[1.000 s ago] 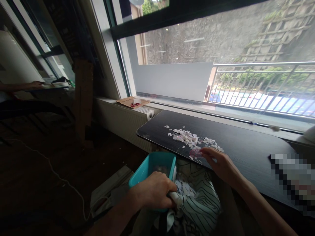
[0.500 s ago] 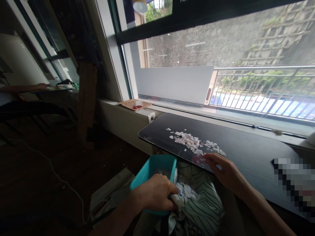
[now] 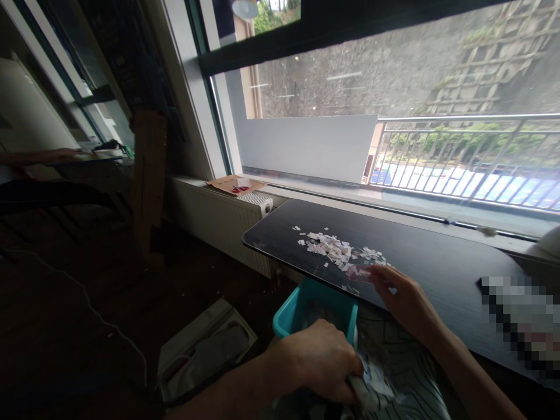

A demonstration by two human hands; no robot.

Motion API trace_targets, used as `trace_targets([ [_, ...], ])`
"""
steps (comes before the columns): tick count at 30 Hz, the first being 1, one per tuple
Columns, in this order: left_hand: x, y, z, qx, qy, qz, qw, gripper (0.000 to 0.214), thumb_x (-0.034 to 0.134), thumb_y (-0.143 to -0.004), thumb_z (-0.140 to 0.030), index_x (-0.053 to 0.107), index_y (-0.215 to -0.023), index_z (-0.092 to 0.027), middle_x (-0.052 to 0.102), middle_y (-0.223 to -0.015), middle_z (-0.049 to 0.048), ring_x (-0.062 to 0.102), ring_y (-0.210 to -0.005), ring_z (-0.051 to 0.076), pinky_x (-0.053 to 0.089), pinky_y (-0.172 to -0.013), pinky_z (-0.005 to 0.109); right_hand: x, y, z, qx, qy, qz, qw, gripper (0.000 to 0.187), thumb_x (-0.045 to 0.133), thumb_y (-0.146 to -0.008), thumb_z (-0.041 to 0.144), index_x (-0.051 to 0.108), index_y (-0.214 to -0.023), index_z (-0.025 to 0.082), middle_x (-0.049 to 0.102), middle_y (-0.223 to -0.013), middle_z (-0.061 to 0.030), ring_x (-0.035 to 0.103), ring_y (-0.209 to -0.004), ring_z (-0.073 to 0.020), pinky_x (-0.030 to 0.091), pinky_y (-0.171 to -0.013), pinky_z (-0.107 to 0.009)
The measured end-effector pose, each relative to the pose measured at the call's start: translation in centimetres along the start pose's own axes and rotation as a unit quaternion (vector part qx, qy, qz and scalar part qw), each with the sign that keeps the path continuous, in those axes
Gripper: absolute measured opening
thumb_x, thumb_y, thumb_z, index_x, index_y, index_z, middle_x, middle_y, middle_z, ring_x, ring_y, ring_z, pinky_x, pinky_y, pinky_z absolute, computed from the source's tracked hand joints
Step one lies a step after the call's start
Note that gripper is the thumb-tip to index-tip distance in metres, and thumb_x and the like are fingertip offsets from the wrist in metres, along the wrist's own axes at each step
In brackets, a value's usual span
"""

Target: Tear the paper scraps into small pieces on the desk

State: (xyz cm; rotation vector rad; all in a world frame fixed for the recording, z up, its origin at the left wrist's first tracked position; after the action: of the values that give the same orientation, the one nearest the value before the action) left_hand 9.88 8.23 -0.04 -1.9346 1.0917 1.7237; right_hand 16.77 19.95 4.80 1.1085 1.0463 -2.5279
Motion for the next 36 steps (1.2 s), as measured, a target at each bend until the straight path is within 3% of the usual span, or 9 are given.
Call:
trace_targets([
  [3,-0.2,0.1,0.0,-0.002,-0.003,-0.002,1.000,0.025,0.059,-0.074,-0.047,0.068,-0.081,-0.024,0.067,-0.070,0.0042,0.064,-0.067,0.026,0.043,-0.053,0.029,-0.2,-0.4,-0.6,0.000,0.032,-0.025,0.999,0.026,0.043,-0.087,0.031,0.061,-0.103,0.020,0.066,-0.096,-0.0077,0.063,-0.075,-0.0189,0.050,-0.068,-0.032],
  [8,-0.2,0.0,-0.1,0.004,0.001,0.001,1.000,0.025,0.059,-0.074,-0.048,0.066,-0.079,-0.024,0.068,-0.070,0.0035,0.063,-0.064,0.025,0.041,-0.052,0.028,0.4,-0.3,0.1,-0.015,0.021,0.012,1.000,0.026,0.042,-0.088,0.030,0.060,-0.105,0.021,0.065,-0.099,-0.0071,0.062,-0.083,-0.0191,0.049,-0.071,-0.030],
  [16,-0.3,-0.6,-0.4,0.016,-0.001,0.004,1.000,0.026,0.058,-0.074,-0.049,0.066,-0.078,-0.025,0.067,-0.069,0.0023,0.063,-0.064,0.025,0.038,-0.049,0.028,0.6,-1.0,0.1,-0.027,0.017,-0.012,0.999,0.027,0.041,-0.089,0.030,0.061,-0.104,0.019,0.066,-0.097,-0.0081,0.063,-0.083,-0.0197,0.048,-0.071,-0.031],
  [26,-0.4,-0.6,-0.3,0.011,-0.008,0.008,1.000,0.026,0.057,-0.075,-0.048,0.066,-0.081,-0.024,0.068,-0.071,0.0029,0.063,-0.064,0.024,0.038,-0.050,0.027,1.1,-1.3,0.8,-0.031,0.011,0.004,0.999,0.026,0.042,-0.089,0.029,0.061,-0.104,0.019,0.066,-0.101,-0.0071,0.062,-0.086,-0.0184,0.047,-0.074,-0.029],
  [30,-0.2,-0.6,-0.4,0.025,0.005,0.010,1.000,0.026,0.057,-0.075,-0.049,0.065,-0.082,-0.025,0.067,-0.072,0.0015,0.063,-0.065,0.023,0.035,-0.047,0.027,1.8,-1.1,1.0,-0.039,0.014,0.041,0.998,0.026,0.042,-0.090,0.028,0.060,-0.105,0.019,0.065,-0.100,-0.0067,0.062,-0.085,-0.0180,0.047,-0.072,-0.028],
  [36,0.1,-1.0,-1.0,0.037,-0.008,0.001,0.999,0.026,0.057,-0.076,-0.049,0.065,-0.085,-0.025,0.067,-0.072,0.0008,0.063,-0.065,0.022,0.035,-0.049,0.027,0.9,-0.5,1.7,-0.035,0.017,0.056,0.998,0.026,0.041,-0.090,0.029,0.059,-0.107,0.020,0.064,-0.099,-0.0067,0.061,-0.083,-0.0175,0.046,-0.070,-0.028],
])
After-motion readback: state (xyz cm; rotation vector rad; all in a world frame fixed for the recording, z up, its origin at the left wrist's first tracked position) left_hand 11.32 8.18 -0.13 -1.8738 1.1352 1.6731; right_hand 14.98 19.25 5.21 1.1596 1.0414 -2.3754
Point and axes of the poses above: each hand's wrist, its own y-axis away from the middle knuckle, its own x-axis out of the palm, z = x × y, the point moved 10 cm from there along -y, towards the middle knuckle
